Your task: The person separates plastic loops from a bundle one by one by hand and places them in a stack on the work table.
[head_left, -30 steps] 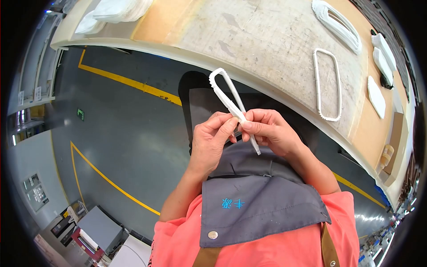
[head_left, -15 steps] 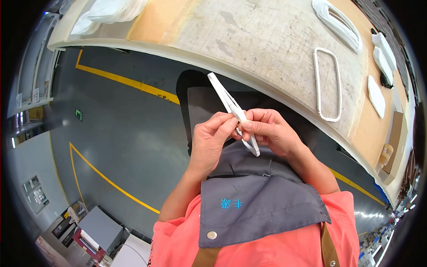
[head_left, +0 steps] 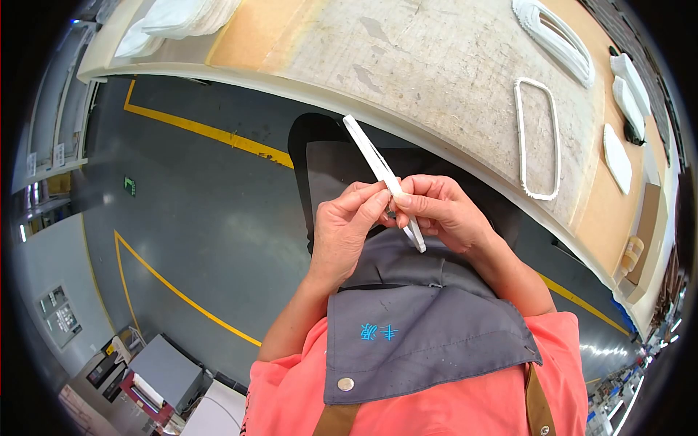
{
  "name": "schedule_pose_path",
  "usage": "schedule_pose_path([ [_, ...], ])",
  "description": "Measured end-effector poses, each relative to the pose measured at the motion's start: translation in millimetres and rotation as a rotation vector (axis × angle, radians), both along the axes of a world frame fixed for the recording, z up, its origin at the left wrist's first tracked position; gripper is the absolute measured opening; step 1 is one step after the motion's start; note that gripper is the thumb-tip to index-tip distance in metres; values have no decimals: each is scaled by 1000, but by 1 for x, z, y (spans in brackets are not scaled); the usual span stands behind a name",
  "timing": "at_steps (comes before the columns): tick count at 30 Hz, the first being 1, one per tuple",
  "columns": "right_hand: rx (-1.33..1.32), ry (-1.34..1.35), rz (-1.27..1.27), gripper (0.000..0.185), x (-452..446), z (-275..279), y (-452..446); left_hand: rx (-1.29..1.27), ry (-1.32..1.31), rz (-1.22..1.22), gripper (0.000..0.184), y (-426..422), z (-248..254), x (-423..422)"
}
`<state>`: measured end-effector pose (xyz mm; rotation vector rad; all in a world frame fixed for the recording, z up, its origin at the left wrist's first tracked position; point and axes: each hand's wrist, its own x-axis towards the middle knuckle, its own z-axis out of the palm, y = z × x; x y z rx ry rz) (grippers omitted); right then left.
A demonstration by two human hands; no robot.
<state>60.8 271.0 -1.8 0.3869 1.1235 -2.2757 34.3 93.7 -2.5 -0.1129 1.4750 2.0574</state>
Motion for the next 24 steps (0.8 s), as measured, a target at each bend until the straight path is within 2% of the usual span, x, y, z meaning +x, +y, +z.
schedule_pose_path([
  [7,179,74,19,19,-2,7,1,-148,189,-19,22,0,-3,0],
  [12,350,207,-8,23,2,3,-4,-217,235,10,19,2,2,-2],
  [18,550,227,67,23,2,15,-7,-279,298,17,18,-1,-4,-2],
  [24,427,225,8,22,2,12,-7,-135,158,42,19,-4,0,-3],
])
